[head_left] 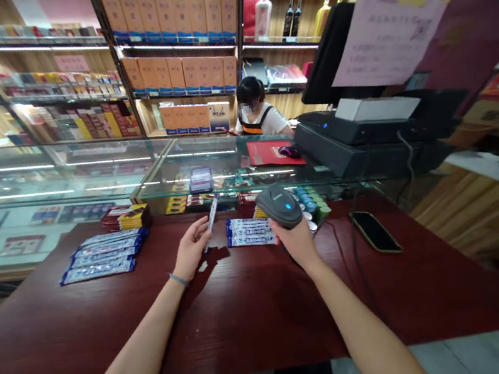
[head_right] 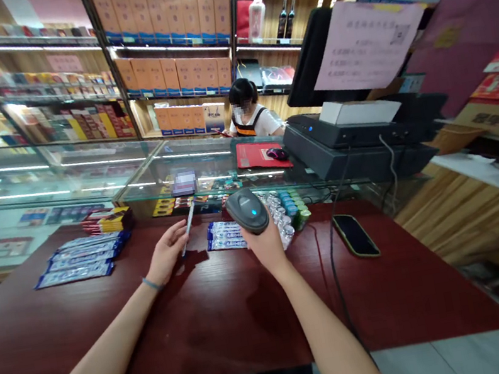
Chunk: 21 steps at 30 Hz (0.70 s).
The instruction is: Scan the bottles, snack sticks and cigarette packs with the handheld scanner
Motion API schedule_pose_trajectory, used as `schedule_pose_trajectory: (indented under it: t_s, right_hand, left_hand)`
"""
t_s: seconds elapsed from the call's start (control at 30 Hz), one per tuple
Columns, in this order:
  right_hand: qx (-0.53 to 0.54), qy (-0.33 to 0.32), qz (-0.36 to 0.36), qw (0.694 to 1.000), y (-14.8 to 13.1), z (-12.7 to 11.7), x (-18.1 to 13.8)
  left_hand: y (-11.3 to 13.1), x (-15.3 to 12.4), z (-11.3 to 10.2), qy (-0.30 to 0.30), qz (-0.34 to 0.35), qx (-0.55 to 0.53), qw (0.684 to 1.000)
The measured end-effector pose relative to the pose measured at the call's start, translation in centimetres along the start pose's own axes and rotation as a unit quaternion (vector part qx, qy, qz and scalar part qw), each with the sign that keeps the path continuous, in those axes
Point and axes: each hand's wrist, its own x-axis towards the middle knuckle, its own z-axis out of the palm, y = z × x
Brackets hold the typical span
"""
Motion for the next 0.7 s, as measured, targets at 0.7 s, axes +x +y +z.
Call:
schedule_pose_trajectory:
  t_s: [0.7]
  right_hand:
    - [0.086, 0.074, 0.01, 0.994, -1.6, -2.6, 1.1]
  left_hand:
    - [-1.3, 0.2, 7.1, -0.266, 0.277, 0.464, 0.798]
